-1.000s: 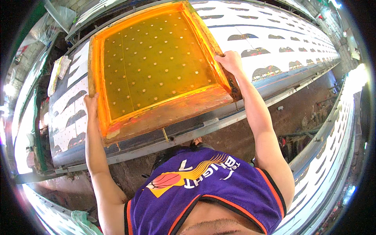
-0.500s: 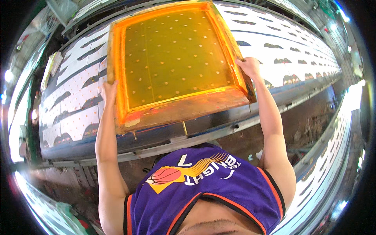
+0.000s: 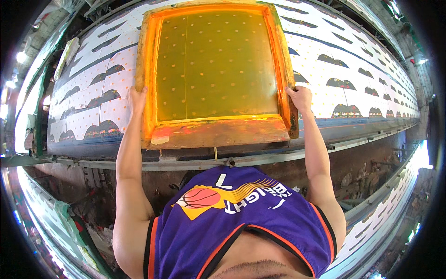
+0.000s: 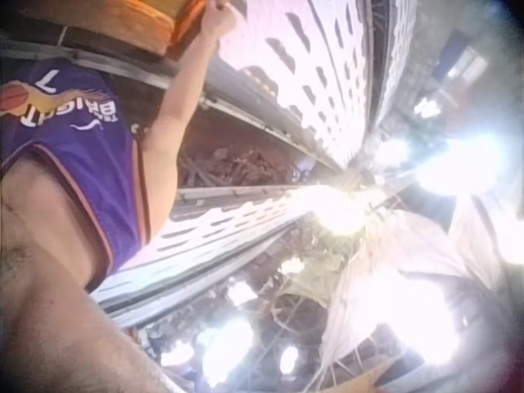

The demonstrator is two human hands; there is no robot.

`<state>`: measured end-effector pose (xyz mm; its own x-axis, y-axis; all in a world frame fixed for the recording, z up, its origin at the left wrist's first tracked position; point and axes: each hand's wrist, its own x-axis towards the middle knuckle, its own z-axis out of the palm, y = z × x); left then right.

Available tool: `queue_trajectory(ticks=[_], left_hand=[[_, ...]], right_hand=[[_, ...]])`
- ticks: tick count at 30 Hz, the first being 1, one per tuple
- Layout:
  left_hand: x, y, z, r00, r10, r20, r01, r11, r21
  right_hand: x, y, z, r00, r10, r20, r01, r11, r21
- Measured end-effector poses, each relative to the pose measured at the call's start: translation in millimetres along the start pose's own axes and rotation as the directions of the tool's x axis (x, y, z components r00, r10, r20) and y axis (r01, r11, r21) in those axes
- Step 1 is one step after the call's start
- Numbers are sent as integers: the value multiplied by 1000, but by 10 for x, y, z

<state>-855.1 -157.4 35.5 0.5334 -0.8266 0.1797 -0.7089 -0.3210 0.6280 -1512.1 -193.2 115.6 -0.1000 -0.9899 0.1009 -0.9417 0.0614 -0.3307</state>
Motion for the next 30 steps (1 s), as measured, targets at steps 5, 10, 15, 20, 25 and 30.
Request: queue_trajectory(ticks=[5,10,15,20,25,30], left_hand=[[52,-41,1,999,10,-32,-10,1000,14],[-155,-155,-27,998,21,-58,-18,999,49],[-283,-2,71,998,6,-55,-4,999,33],[-360,136,93,1000,-8,-20,6,994,-108],[-361,169,221,1000,-17,-7,17,999,-34],[-265,-96,374,1000,-15,-23,15,1000,27]], right_hand=[[19,54,-31,998,-47,-32,48,998,31],[-8,17,-117,997,-78,-18,79,996,45],[-115,174,-85,997,-69,-22,70,996,57],[-125,344,-55,998,-57,-21,59,997,58],[-109,421,-132,1000,-29,12,29,999,41],[-69,413,-111,999,-31,31,29,998,49]])
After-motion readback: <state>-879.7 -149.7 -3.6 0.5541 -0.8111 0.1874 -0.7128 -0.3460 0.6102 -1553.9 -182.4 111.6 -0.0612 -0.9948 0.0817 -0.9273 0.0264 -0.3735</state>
